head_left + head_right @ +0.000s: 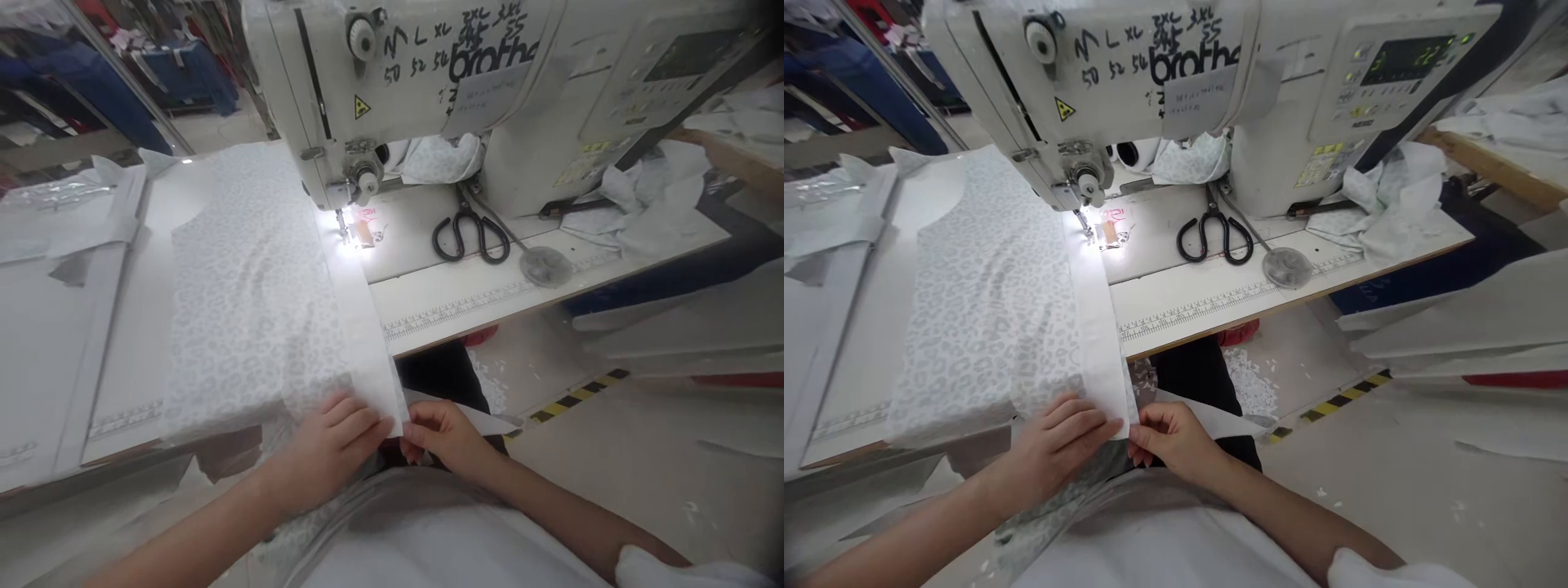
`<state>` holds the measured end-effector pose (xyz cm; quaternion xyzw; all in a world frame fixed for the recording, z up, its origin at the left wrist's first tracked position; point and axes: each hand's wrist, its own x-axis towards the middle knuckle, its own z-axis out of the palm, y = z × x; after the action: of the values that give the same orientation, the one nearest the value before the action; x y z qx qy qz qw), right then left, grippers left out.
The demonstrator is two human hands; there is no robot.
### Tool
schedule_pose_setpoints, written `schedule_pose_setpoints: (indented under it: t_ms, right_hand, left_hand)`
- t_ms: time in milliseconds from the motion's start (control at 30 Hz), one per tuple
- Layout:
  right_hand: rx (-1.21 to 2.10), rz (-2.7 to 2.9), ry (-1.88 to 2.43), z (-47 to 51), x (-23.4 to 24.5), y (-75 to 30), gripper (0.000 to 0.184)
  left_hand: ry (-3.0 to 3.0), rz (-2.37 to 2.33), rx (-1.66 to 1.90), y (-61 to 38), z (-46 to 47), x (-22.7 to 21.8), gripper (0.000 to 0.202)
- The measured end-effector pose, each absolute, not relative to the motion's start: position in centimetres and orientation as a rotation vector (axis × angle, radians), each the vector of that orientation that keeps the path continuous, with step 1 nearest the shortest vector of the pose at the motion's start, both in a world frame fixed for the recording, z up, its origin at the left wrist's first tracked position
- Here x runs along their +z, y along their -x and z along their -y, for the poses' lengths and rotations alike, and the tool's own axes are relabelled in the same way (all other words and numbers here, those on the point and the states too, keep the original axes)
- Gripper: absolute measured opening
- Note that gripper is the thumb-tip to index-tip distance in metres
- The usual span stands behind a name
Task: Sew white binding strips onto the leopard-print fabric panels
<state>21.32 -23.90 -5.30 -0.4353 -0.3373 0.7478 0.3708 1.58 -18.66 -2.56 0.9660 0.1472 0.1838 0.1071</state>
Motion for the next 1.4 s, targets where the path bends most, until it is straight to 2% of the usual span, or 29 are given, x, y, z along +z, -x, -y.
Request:
schedule_pose_setpoints:
  t_ms: [467, 533, 633, 733, 800, 900, 1067, 1167, 1400]
  right_hand:
    - [2.023, 0.837, 1.029, 24.2, -5.5, -21.5, 0.026]
    - [1.786, 1.082, 1.092, 24.3, -4.9, -22.1, 0.021]
    - [1.066, 1.578, 1.124, 24.0, -3.9, -23.1, 0.006]
    - [0.572, 1.962, 0.971, 23.2, -3.5, -23.5, 0.024]
    - [0.412, 2.106, 0.851, 22.6, -3.5, -23.3, 0.02]
    - [0.314, 2.193, 0.75, 21.8, -3.0, -22.9, 0.012]
    - [0.359, 2.319, 0.762, 21.5, -1.2, -22.5, 0.018]
    - [0.333, 2.292, 0.763, 21.3, -1.1, -22.4, 0.019]
    - [0.312, 2.322, 0.723, 18.0, -1.6, -22.2, 0.016]
  left_hand:
    - [-2.949, -0.554, 0.679, -2.5, 19.6, -2.4, 0.021]
    - [-2.891, -0.575, 0.689, -2.5, 19.6, -2.2, 0.023]
    - [-2.801, -0.614, 0.696, -2.5, 19.6, -1.9, 0.024]
    - [-2.747, -0.632, 0.691, -2.5, 19.8, -1.8, 0.023]
    - [-2.713, -0.635, 0.685, -2.5, 19.9, -1.6, 0.021]
    - [-2.577, -0.632, 0.616, -2.5, 19.6, -0.8, 0.017]
    - [-2.28, -0.938, 0.629, -2.4, 16.9, 0.7, 0.014]
    - [-2.386, -1.174, 0.596, -2.3, 14.8, 0.4, 0.023]
    - [-2.592, -1.194, 0.421, -1.5, 10.8, -0.2, 0.032]
